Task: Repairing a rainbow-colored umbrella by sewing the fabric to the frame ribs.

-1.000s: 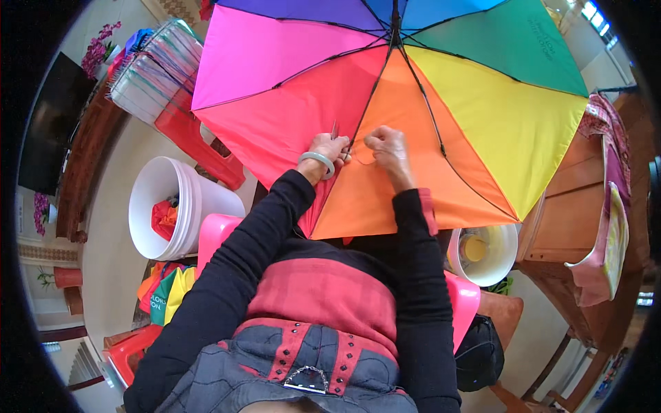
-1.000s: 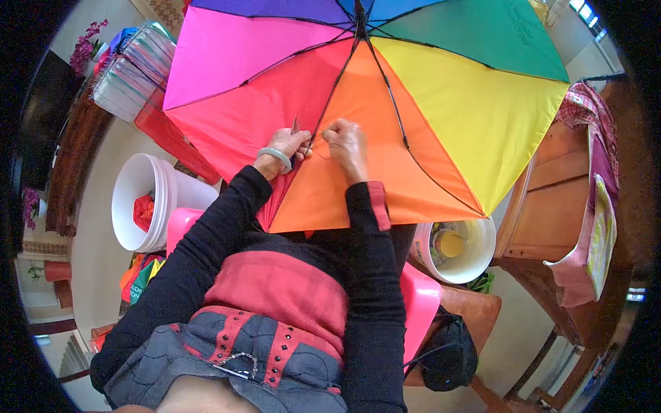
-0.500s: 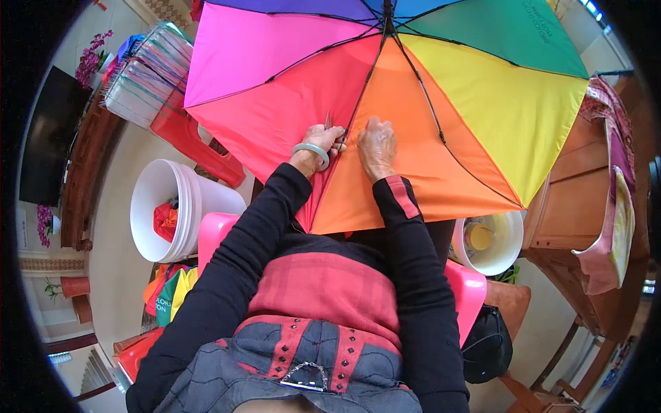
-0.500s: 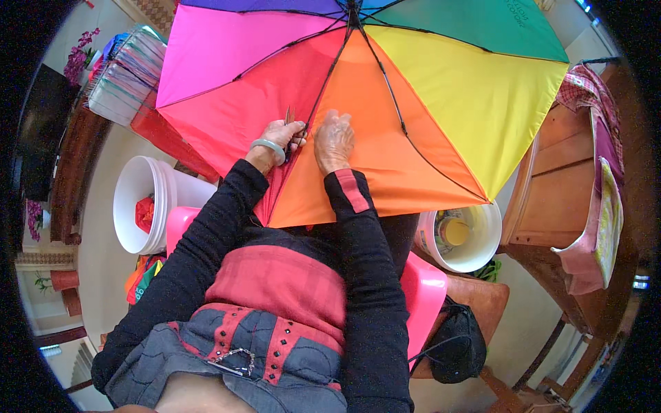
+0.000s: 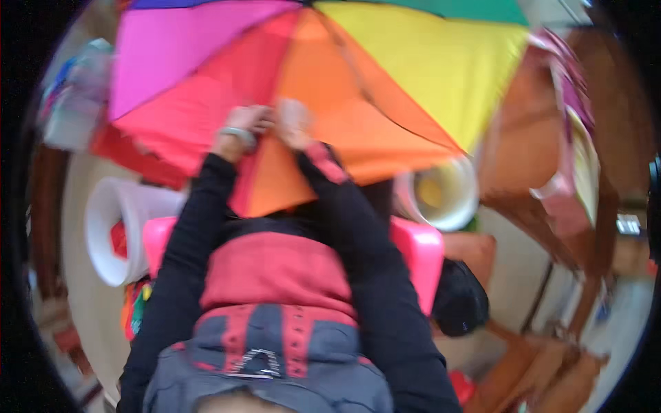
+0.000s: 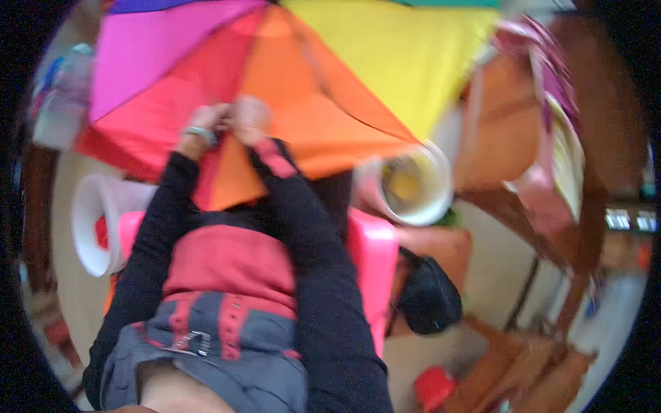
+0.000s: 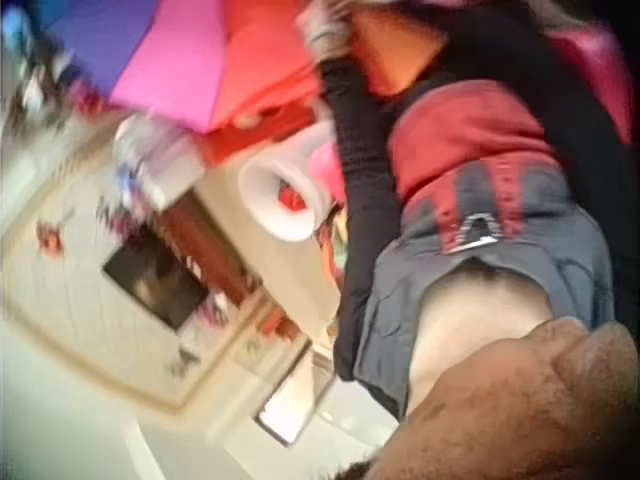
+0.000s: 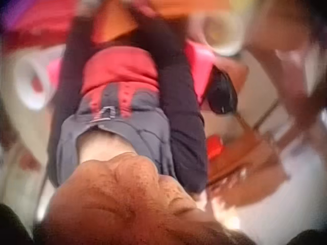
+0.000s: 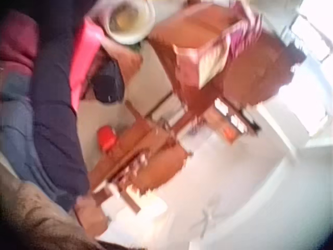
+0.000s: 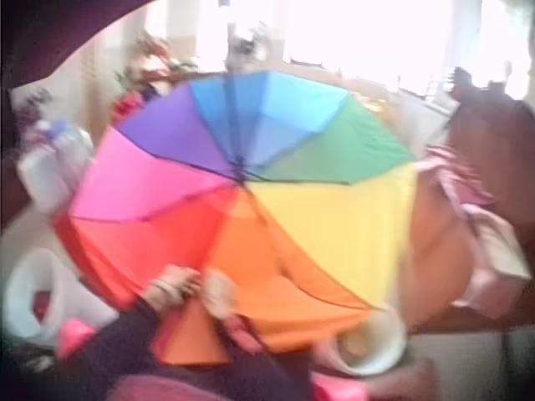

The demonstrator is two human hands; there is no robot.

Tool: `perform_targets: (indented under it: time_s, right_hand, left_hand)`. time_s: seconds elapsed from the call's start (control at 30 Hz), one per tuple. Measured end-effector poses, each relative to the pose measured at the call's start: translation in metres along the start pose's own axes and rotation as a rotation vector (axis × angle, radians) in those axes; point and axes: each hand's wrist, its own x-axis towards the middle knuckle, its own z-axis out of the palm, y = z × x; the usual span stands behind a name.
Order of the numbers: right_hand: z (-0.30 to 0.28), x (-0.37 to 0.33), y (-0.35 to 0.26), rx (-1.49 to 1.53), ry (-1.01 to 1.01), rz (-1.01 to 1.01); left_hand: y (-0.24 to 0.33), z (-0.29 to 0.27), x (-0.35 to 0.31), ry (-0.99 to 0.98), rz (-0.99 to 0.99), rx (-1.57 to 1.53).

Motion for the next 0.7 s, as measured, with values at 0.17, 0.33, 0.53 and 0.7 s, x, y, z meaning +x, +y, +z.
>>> perform_targets:
  time_s: [0.17, 0.33, 0.53, 0.7]
  right_hand:
    - [0.005, 0.029, -0.021, 0.045, -0.299, 0.446]
    - [-0.006, 0.029, -0.009, 0.060, -0.291, 0.470]
    - [-0.006, 0.033, -0.001, 0.069, -0.362, 0.390]
    - [-0.007, 0.035, -0.011, 0.076, -0.403, 0.207]
  left_hand:
    - [-0.001, 0.001, -0.006, 0.137, 0.067, 0.030]
    - [0.004, 0.017, -0.006, 0.115, 0.025, 0.090]
    - [0.001, 0.011, 0.005, 0.116, 0.034, 0.050]
    - [0.008, 0.011, -0.017, 0.232, 0.082, 0.135]
